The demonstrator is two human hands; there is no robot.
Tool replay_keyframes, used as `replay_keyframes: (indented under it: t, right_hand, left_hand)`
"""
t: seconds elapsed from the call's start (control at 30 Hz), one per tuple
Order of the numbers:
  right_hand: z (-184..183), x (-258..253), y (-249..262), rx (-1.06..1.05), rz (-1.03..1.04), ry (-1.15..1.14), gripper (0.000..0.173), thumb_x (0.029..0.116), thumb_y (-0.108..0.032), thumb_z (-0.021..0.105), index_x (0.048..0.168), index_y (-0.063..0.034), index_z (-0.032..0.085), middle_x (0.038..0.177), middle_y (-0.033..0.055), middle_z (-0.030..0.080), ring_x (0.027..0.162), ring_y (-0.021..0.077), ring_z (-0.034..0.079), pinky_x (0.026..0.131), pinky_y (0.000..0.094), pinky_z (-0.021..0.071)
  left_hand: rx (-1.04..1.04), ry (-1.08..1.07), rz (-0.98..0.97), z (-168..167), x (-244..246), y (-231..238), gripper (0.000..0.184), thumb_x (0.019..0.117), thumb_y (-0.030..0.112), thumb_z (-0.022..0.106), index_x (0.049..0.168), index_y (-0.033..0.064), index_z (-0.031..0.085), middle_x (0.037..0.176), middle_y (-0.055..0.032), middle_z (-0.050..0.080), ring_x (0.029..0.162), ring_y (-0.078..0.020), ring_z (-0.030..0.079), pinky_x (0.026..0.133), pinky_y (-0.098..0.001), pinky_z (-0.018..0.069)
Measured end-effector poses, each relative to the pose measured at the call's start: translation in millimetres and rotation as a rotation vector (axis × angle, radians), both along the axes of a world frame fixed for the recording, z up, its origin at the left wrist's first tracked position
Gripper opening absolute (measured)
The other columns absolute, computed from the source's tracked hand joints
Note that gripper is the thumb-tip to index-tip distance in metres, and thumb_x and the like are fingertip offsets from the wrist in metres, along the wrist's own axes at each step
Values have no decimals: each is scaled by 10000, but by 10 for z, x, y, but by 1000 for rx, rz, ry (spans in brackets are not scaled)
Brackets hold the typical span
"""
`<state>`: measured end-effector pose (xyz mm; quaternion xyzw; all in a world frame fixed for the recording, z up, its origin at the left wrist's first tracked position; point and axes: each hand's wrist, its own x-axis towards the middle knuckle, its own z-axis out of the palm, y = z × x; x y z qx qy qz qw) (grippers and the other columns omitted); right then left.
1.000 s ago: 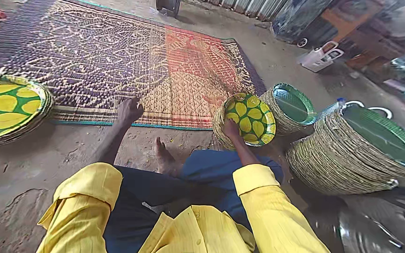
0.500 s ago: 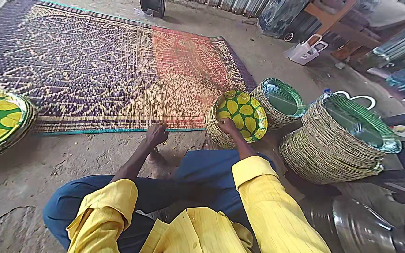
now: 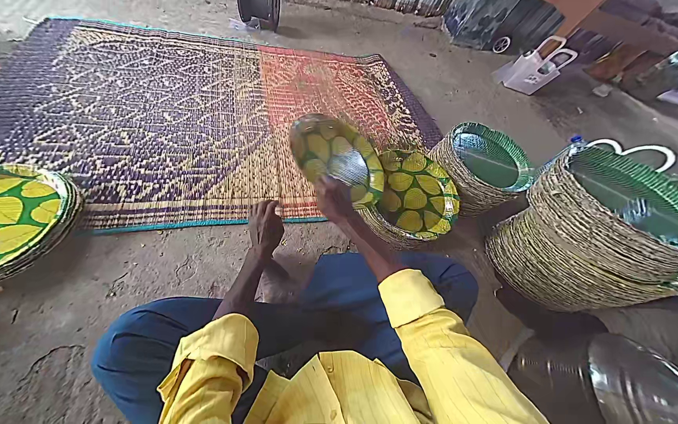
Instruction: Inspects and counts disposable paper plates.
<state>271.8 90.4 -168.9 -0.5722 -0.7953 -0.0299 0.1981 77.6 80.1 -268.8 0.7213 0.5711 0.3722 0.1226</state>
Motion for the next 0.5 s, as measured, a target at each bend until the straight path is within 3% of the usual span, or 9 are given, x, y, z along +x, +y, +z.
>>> replay_keyframes:
  t: [0.07,0.1,0.17,0.23,0.3,0.37,0.43,0.5]
  right_hand:
    - [-421,-378,43,-184,120,34,191,934,7,640,1108,13,720,1142,222,688,947,397,704,797,561,578]
    - [-626,-500,39,-352,167,24,225,973,-11,589,1162,11,710,1226,223,677,1025,401,692,864,570,553]
    - [-951,-593,11,-617,287,-72,298,1038,-55,479,1253,17,672,1308,232,643,1146,417,650,963,596,504]
    - [-1041,-517,-39,-689,318,-111,311,1068,-125,444,1224,26,667,1270,240,652,1171,419,637,981,597,483]
    - [-895,-199,-76,-573,172,-3,328,1079,-205,483,1172,13,709,1195,223,690,1140,392,661,985,572,499]
    - [-772,237,-6,-233,-92,153,279,1024,-240,607,1085,-5,745,1078,207,707,1012,380,695,881,560,556]
    - [-588,679,143,-31,-355,210,341,977,-276,678,1162,8,718,1129,248,675,1050,419,666,879,583,538]
    - [-498,1019,216,-131,-596,223,543,955,-391,707,1311,12,633,1295,280,603,1181,439,613,933,603,512]
  left_hand:
    - [116,74,7,91,-99,-34,371,915,-27,553,1269,-30,666,1349,-274,607,1284,-466,556,1064,-604,434]
    - [49,176,-31,95,-141,-72,412,919,-8,563,1323,-7,648,1402,-273,577,1337,-462,517,1099,-610,393]
    - [-290,408,-115,134,-152,-139,424,992,75,530,1409,44,601,1429,-247,569,1373,-430,496,1138,-606,361]
    - [-617,588,-207,47,-162,-107,397,1029,175,513,1388,32,603,1400,-259,587,1353,-455,510,1104,-645,384]
    - [-744,687,-285,-22,-81,-65,399,1034,223,531,1370,21,608,1399,-279,572,1347,-474,504,1091,-664,380]
    - [-743,775,-347,-57,58,-85,390,1031,264,547,1304,5,648,1354,-279,600,1311,-472,531,1116,-654,353]
    - [-743,834,-379,-93,228,-108,392,974,248,615,1268,-8,656,1343,-264,601,1316,-458,515,1152,-634,303]
    - [-732,832,-418,-166,311,-128,409,975,273,621,1267,-12,650,1334,-267,606,1302,-456,531,1137,-641,319]
